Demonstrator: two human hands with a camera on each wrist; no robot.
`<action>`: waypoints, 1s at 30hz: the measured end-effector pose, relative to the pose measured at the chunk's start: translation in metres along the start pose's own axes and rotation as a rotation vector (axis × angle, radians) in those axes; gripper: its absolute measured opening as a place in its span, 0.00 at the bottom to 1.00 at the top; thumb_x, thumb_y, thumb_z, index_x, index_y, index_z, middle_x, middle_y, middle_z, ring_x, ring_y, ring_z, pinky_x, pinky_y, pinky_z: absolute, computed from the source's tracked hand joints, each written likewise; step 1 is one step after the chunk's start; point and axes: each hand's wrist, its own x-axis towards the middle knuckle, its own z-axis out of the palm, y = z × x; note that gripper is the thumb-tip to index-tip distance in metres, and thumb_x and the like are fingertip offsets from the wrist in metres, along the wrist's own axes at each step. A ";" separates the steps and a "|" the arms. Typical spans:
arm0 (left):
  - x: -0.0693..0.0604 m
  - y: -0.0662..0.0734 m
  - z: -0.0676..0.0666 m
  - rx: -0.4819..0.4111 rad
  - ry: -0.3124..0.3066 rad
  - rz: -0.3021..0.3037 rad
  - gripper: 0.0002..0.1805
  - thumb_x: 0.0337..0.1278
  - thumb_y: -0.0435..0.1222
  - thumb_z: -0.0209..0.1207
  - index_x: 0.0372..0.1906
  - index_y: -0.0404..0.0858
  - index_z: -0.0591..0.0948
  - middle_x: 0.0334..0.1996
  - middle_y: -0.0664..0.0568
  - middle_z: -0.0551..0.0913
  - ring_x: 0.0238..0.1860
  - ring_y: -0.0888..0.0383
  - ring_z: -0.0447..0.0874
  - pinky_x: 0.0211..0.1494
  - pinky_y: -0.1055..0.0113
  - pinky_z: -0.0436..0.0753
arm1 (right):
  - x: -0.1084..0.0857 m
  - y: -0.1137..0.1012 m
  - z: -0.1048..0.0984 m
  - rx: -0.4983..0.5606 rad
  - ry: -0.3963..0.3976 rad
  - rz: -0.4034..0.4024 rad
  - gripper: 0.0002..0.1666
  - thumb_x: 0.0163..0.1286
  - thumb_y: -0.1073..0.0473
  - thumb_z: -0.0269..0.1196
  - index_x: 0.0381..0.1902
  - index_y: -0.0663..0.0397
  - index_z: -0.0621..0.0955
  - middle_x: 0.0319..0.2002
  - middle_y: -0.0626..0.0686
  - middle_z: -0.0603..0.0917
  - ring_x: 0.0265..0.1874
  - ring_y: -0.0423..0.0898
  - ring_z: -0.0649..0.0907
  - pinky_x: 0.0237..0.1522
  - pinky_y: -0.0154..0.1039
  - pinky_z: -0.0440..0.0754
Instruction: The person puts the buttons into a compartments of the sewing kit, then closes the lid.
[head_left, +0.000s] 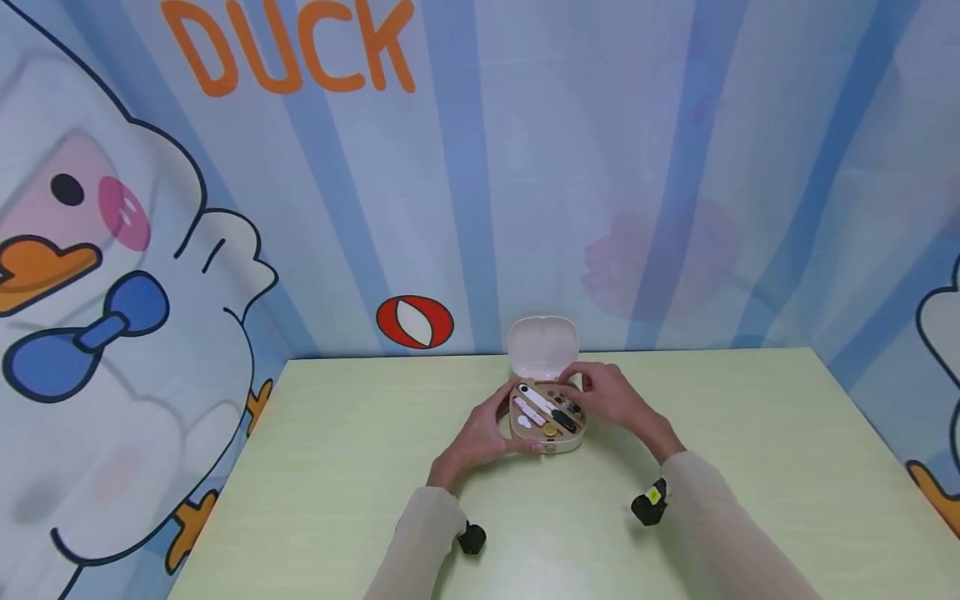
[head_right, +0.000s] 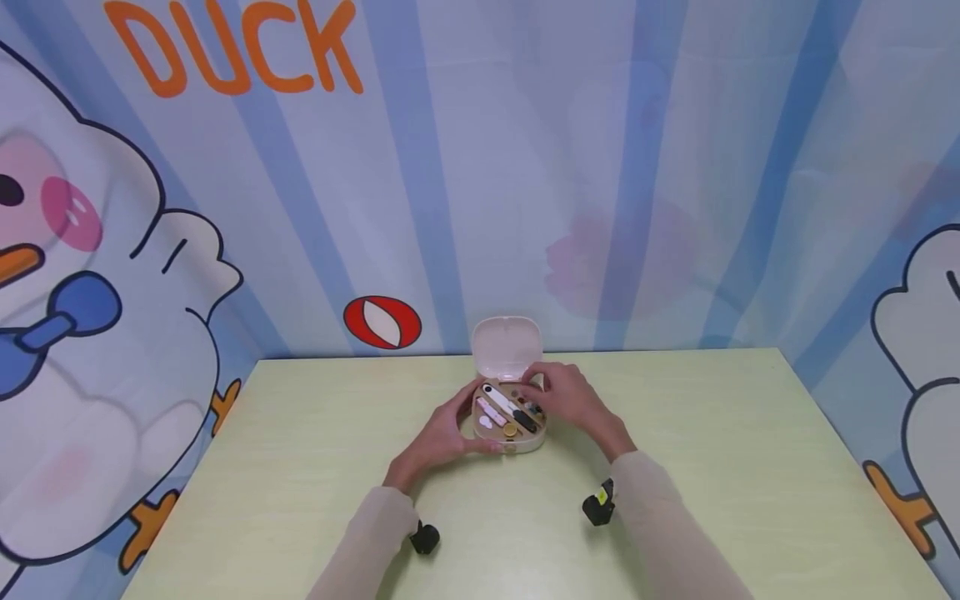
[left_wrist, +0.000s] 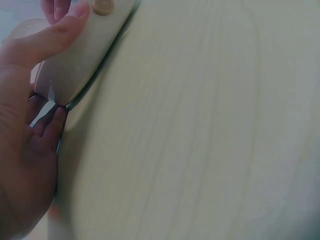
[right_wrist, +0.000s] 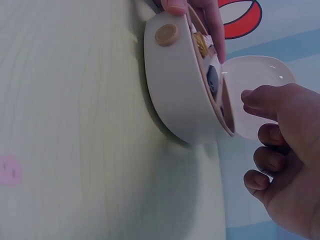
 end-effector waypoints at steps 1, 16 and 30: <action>0.000 0.000 0.000 -0.002 0.000 0.003 0.64 0.43 0.53 0.82 0.84 0.54 0.55 0.79 0.57 0.62 0.77 0.55 0.63 0.79 0.55 0.65 | -0.003 0.000 -0.003 -0.011 0.000 -0.018 0.10 0.74 0.55 0.68 0.47 0.54 0.87 0.18 0.47 0.74 0.18 0.42 0.71 0.20 0.35 0.68; 0.000 0.002 0.000 -0.003 0.000 -0.011 0.65 0.41 0.52 0.83 0.84 0.52 0.55 0.80 0.57 0.61 0.78 0.57 0.61 0.79 0.60 0.64 | -0.061 0.015 -0.041 -0.088 -0.144 -0.106 0.20 0.73 0.53 0.69 0.58 0.55 0.84 0.17 0.41 0.68 0.17 0.37 0.65 0.23 0.34 0.66; -0.001 0.003 0.000 -0.010 -0.007 -0.025 0.65 0.42 0.53 0.82 0.84 0.53 0.54 0.81 0.57 0.60 0.78 0.56 0.61 0.79 0.60 0.64 | -0.131 0.031 -0.043 0.047 -0.262 -0.050 0.23 0.70 0.47 0.71 0.57 0.52 0.85 0.18 0.38 0.65 0.18 0.33 0.62 0.22 0.31 0.62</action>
